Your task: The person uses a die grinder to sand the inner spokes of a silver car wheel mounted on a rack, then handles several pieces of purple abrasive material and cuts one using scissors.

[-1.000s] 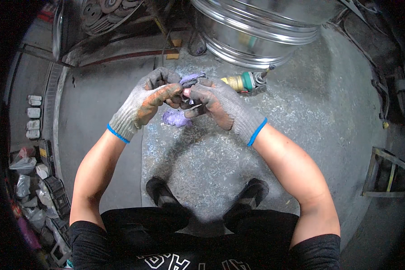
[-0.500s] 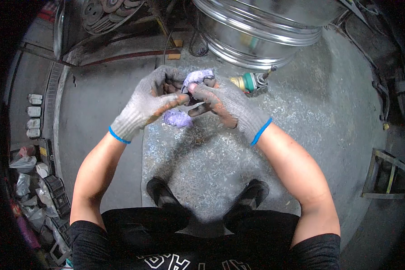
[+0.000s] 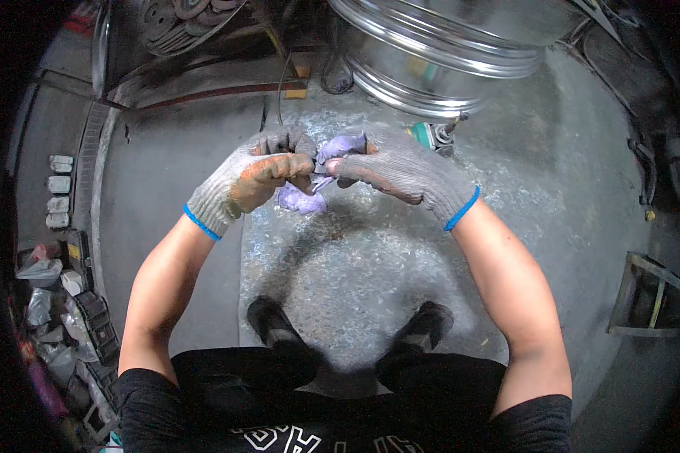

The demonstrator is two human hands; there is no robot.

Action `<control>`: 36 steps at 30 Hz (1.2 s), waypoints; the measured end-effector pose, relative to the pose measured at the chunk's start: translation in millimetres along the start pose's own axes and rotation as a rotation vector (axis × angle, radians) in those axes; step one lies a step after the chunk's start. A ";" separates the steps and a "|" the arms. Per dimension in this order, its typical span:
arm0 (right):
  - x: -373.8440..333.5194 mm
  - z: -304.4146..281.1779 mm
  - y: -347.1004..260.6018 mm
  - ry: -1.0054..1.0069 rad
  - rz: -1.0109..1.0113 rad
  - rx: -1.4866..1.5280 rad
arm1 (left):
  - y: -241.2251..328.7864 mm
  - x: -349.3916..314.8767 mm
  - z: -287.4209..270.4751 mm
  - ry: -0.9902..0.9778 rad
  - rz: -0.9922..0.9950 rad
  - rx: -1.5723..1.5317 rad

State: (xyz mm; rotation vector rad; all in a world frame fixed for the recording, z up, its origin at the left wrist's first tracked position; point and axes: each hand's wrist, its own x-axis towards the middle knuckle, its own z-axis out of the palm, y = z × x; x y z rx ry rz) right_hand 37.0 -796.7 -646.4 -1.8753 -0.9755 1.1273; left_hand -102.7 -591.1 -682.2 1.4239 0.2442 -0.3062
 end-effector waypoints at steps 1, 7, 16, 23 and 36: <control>0.5 0.0 -2.8 -0.006 -0.007 -0.008 | -7.3 0.2 -2.6 -0.005 0.049 -0.028; -0.9 -3.1 28.2 0.149 -0.117 0.096 | 3.5 5.2 0.8 0.139 -0.020 -0.095; -5.5 2.4 8.4 0.089 -0.049 0.104 | 28.7 6.1 19.9 0.108 0.002 0.475; -6.4 4.8 6.6 0.017 -0.092 0.294 | 27.2 -1.8 19.2 0.184 0.103 0.683; 5.3 18.6 -2.2 0.101 0.086 0.111 | 31.8 -2.2 29.7 0.291 0.300 0.951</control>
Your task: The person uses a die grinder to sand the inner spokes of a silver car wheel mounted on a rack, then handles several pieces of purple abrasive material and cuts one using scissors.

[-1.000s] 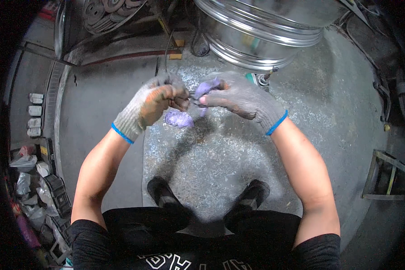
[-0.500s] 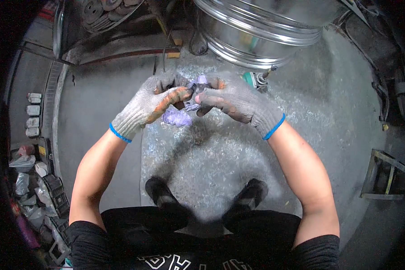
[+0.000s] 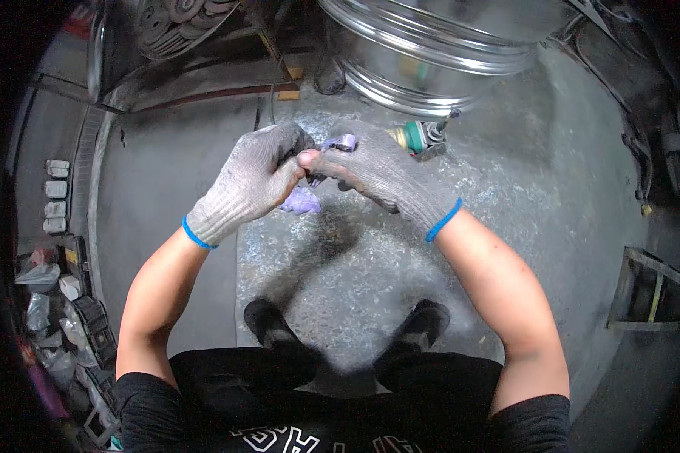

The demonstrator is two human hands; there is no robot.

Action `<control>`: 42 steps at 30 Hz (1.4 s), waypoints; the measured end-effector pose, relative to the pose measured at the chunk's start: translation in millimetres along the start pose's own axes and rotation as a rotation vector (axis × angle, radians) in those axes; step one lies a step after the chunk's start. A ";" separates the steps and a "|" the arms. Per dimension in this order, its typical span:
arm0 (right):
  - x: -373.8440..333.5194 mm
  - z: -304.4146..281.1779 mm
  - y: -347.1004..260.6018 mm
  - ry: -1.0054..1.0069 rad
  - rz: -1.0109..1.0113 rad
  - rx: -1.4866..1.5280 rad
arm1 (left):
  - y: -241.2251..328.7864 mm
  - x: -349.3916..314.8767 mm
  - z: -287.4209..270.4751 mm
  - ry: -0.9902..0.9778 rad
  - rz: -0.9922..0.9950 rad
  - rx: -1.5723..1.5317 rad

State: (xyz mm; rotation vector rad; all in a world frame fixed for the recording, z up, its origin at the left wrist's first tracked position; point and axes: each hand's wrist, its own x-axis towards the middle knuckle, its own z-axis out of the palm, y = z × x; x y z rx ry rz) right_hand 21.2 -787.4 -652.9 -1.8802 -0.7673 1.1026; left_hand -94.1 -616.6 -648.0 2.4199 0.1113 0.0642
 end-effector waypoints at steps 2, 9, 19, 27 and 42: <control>-1.4 0.0 4.9 -0.019 -0.027 0.193 | 3.9 -1.2 -2.7 -0.127 -0.171 -0.169; -3.1 -8.8 -15.7 -0.043 0.110 -0.239 | 11.7 -1.0 -9.1 -0.234 -0.356 -0.279; -11.1 4.7 6.8 -0.070 -0.149 0.602 | -23.5 -5.8 -9.5 -0.276 -0.381 -0.625; -9.7 2.7 6.7 0.122 -0.288 0.075 | -41.5 -5.4 1.4 -0.227 -0.534 -1.028; -4.4 6.4 20.7 -0.044 -0.065 0.761 | -10.6 0.4 -21.5 -0.049 -0.068 -0.312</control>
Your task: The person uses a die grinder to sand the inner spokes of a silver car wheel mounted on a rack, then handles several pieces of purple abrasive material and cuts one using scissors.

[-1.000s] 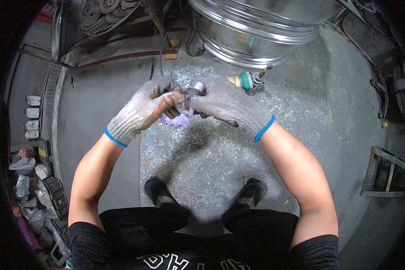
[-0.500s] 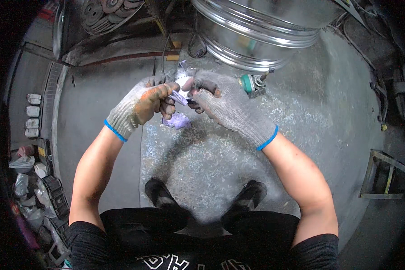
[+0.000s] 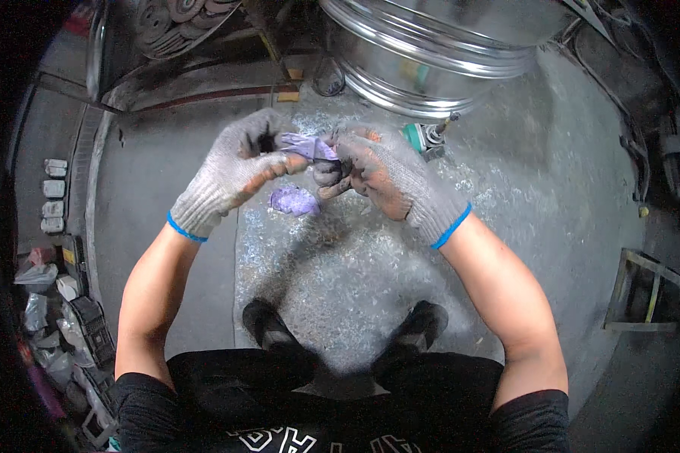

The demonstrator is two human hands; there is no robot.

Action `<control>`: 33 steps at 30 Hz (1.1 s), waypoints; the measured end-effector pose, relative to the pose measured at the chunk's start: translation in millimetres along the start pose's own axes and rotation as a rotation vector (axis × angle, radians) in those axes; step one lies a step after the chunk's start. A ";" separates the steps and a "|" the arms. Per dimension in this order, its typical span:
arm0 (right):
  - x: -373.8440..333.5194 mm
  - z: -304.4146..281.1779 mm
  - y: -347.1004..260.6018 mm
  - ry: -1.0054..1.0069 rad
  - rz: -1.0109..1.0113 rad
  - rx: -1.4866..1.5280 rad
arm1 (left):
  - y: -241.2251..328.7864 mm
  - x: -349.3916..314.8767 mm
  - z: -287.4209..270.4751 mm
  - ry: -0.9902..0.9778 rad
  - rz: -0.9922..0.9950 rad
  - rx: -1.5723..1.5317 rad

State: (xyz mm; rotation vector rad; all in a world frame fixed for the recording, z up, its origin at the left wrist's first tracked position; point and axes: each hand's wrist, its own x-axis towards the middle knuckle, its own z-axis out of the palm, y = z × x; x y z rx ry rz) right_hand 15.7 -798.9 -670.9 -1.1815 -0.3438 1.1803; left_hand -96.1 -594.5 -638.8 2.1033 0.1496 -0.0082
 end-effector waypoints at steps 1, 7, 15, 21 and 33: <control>0.8 -1.8 1.3 0.001 0.009 0.033 | -1.4 0.9 0.0 0.021 -0.029 -0.032; -9.2 12.6 -16.9 0.010 0.037 -0.123 | -9.9 2.0 4.1 0.054 -0.060 -0.605; 3.7 10.3 -31.3 0.180 -0.509 -0.874 | 4.3 6.3 3.9 -0.054 -0.059 -0.629; 5.0 21.5 -14.4 0.204 -0.439 -0.296 | 5.3 1.8 15.5 -0.023 -0.001 -0.738; -4.7 23.6 -29.9 0.184 -0.420 -0.907 | 9.7 2.2 17.9 0.191 -0.018 -0.240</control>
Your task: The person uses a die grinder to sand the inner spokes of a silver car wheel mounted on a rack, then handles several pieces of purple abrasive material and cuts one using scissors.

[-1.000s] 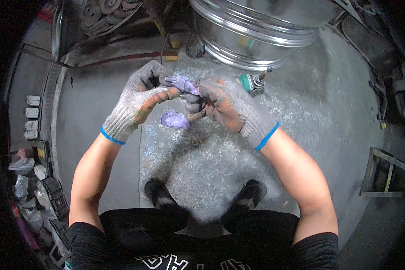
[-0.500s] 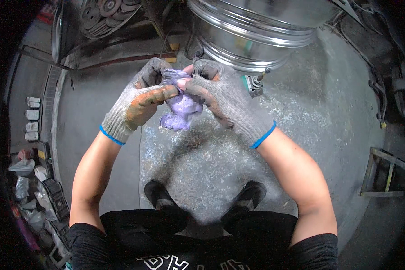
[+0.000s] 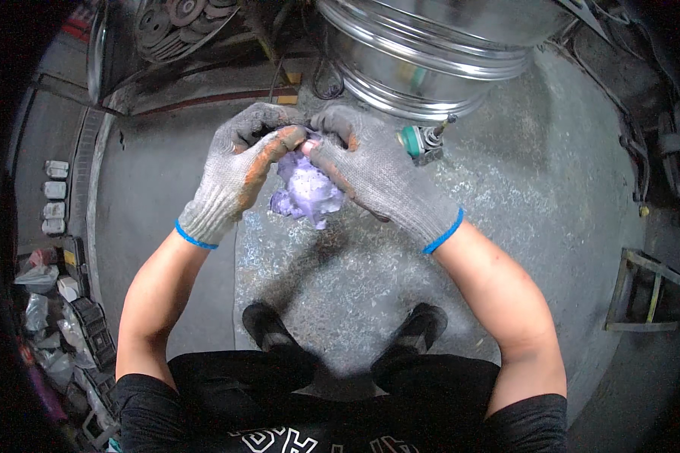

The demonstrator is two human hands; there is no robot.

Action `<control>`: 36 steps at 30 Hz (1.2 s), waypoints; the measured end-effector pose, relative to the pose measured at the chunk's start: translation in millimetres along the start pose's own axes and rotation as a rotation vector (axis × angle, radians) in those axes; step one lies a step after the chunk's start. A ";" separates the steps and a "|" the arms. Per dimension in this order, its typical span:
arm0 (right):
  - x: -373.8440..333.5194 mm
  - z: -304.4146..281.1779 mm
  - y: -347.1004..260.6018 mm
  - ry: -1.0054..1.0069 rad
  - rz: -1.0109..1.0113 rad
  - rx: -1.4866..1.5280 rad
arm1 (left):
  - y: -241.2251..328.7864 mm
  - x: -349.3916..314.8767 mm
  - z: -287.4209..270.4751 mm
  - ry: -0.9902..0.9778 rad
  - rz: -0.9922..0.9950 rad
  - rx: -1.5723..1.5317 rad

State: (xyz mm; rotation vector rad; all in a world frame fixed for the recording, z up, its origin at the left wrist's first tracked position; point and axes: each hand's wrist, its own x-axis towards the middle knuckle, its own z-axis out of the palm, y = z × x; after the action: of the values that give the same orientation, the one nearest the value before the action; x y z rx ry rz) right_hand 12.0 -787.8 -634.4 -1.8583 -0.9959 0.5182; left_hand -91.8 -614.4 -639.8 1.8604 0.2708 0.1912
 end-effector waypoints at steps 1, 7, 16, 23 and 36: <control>-0.8 2.5 2.6 -0.028 0.049 0.055 | -0.5 0.0 2.1 0.050 0.016 -0.019; -12.4 25.2 10.4 -0.106 0.250 0.550 | 5.1 5.7 6.4 0.242 -0.057 -0.135; -8.5 24.8 -26.0 -0.148 0.574 0.140 | -21.0 8.0 15.6 0.448 0.000 -0.059; -31.1 50.0 4.8 -0.296 0.401 0.452 | -25.5 30.6 -2.2 0.585 0.129 -0.076; -0.8 43.5 -2.9 -0.106 0.442 0.800 | -14.9 21.0 -1.8 0.552 0.260 0.050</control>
State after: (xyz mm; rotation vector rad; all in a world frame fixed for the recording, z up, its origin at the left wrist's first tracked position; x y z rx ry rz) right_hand -20.0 -764.4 -652.6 -1.3071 -0.3292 1.1023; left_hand -73.4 -602.6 -653.6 1.8596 0.4109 0.8894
